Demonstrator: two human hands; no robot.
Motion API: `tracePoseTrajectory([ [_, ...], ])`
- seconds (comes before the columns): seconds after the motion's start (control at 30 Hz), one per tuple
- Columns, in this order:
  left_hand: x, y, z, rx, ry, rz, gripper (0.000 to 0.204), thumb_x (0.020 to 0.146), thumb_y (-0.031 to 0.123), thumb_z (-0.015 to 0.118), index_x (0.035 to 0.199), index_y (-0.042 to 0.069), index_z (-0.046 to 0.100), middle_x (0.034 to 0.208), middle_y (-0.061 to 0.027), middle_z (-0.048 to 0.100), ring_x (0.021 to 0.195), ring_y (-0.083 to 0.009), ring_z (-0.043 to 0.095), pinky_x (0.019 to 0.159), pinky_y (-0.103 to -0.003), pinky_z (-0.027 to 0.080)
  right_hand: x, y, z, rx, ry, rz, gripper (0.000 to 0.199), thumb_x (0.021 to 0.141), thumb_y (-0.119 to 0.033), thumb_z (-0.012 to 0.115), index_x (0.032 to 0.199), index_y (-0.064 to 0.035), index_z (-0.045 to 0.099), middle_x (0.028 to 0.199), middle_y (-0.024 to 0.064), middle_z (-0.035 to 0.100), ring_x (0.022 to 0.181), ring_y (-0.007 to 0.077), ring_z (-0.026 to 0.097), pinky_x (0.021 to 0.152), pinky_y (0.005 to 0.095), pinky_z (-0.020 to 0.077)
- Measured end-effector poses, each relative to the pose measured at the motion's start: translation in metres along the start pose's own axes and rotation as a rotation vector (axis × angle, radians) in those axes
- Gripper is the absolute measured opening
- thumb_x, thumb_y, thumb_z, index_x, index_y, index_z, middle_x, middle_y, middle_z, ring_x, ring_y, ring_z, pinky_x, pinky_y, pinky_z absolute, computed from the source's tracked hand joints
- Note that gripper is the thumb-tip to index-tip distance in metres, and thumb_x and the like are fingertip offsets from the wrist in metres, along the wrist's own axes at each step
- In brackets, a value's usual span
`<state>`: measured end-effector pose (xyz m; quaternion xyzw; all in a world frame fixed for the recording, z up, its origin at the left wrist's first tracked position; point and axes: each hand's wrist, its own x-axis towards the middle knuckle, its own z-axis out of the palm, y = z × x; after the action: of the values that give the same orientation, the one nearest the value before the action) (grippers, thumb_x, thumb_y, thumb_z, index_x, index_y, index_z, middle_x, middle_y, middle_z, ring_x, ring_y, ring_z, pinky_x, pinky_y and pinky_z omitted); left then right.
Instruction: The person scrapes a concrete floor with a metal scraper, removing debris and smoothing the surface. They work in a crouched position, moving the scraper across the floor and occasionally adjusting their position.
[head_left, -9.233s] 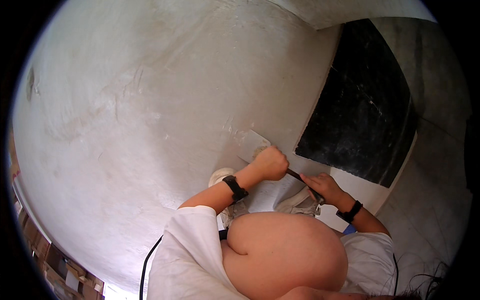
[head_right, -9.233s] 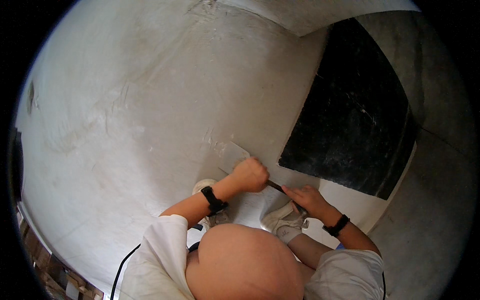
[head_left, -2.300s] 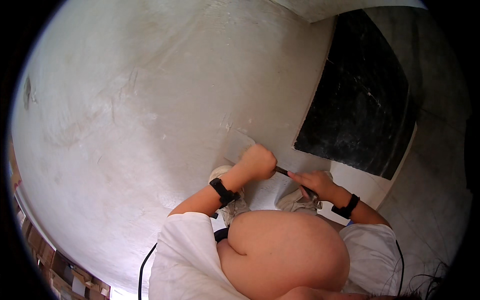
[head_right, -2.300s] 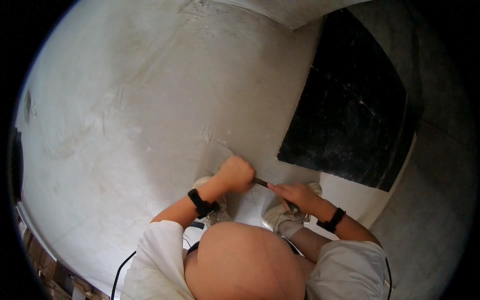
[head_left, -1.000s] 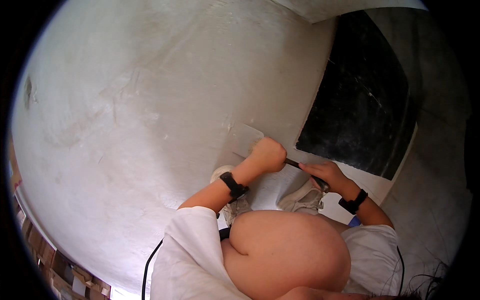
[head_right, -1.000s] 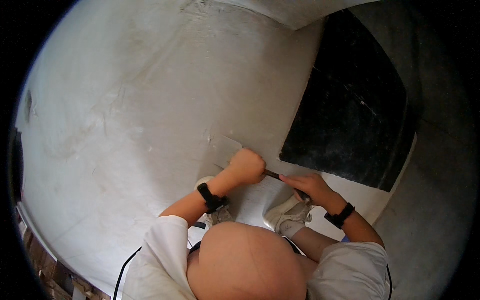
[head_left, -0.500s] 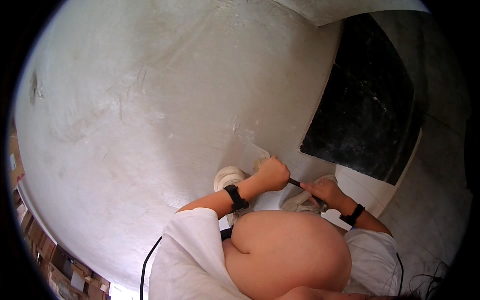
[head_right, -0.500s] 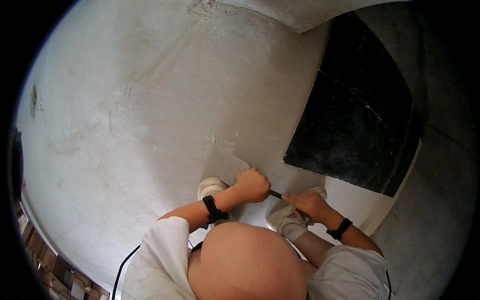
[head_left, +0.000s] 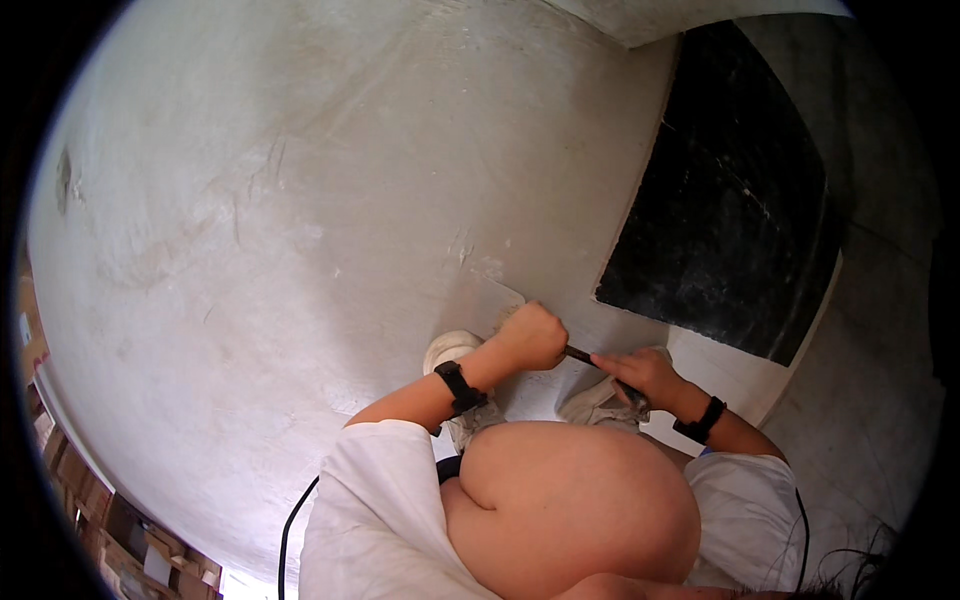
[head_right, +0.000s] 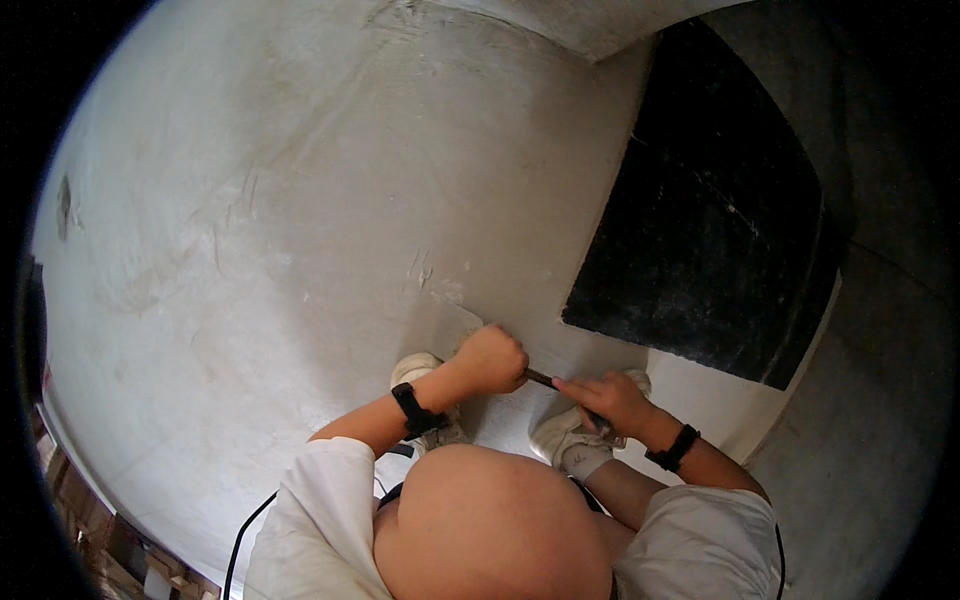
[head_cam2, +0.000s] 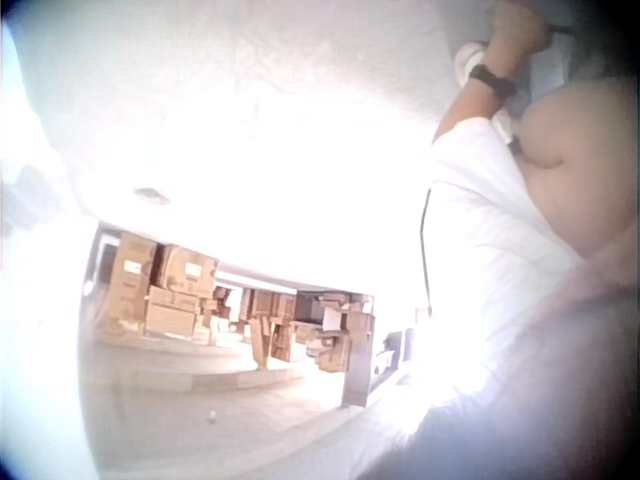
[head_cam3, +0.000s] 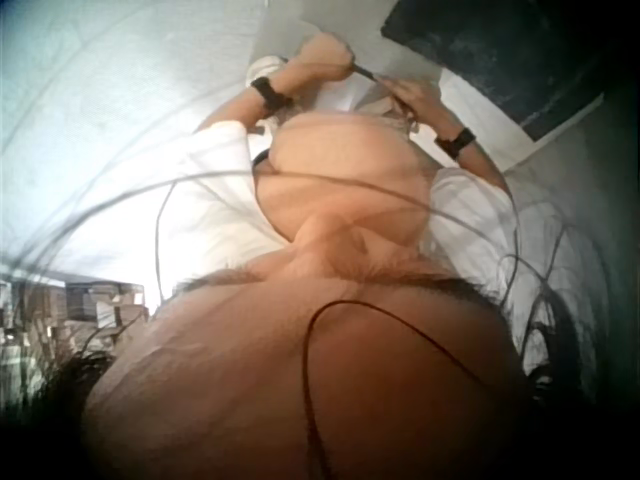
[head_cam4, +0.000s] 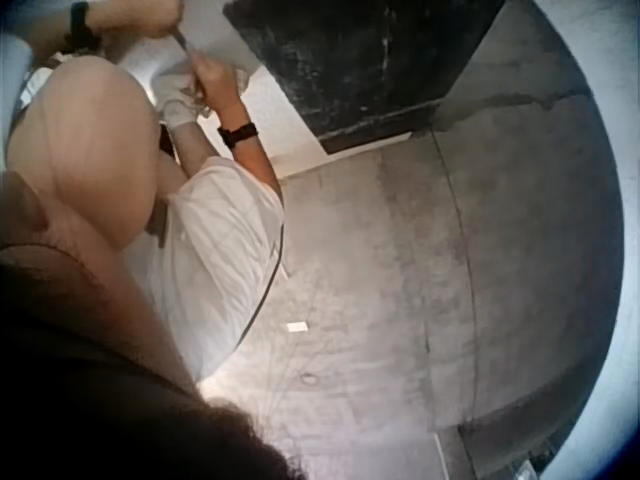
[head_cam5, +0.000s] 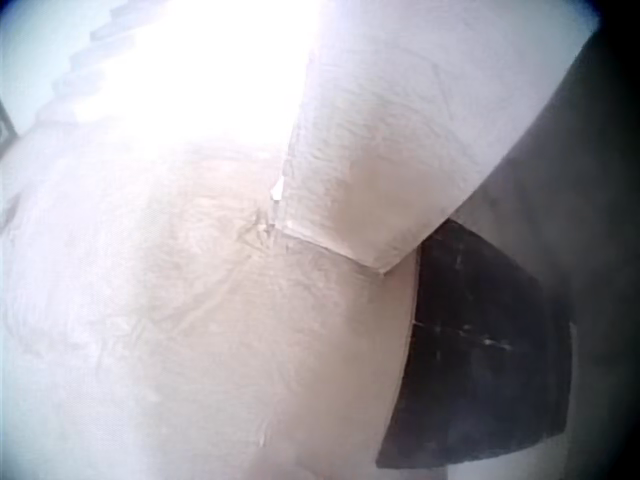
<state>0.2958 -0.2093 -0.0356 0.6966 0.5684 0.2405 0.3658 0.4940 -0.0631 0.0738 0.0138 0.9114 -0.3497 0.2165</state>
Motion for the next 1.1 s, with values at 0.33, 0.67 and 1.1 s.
tracePoseTrajectory([
  [0.33, -0.009, -0.001, -0.005, 0.01, -0.069, -0.036, 0.02, 0.062, 0.025, 0.066, 0.056, 0.006, 0.065, 0.056, -0.014, 0.06, 0.053, -0.0351, 0.059, 0.056, -0.043, 0.049, 0.007, -0.015, 0.002, -0.027, -0.027, -0.006, 0.069, 0.071, -0.007, 0.066, 0.137, -0.009, 0.047, 0.099, 0.0067, 0.066, 0.063, 0.0232, 0.058, 0.055, 0.0315, 0.045],
  [0.67, -0.012, -0.013, -0.031, 0.099, 0.018, -0.032, 0.02, 0.062, 0.027, 0.065, 0.056, 0.008, 0.065, 0.056, -0.0118, 0.06, 0.054, -0.032, 0.06, 0.055, -0.042, 0.048, 0.025, -0.013, -0.015, 0.357, 0.029, 0.067, 0.06, 0.075, -0.002, 0.062, 0.133, -0.0059, 0.048, 0.081, 0.003, 0.062, 0.065, 0.0216, 0.06, 0.057, 0.0318, 0.0447],
  [1.1, 0.005, -0.008, -0.003, 0.053, 0.019, 0.028, 0.018, 0.063, 0.024, 0.064, 0.055, 0.008, 0.064, 0.055, -0.0119, 0.06, 0.052, -0.032, 0.06, 0.057, -0.042, 0.048, 0.01, -0.013, -0.01, 0.032, 0.049, 0.013, 0.068, 0.072, -0.003, 0.064, 0.137, -0.0059, 0.045, 0.088, 0.0029, 0.064, 0.065, 0.0202, 0.06, 0.058, 0.0303, 0.045],
])
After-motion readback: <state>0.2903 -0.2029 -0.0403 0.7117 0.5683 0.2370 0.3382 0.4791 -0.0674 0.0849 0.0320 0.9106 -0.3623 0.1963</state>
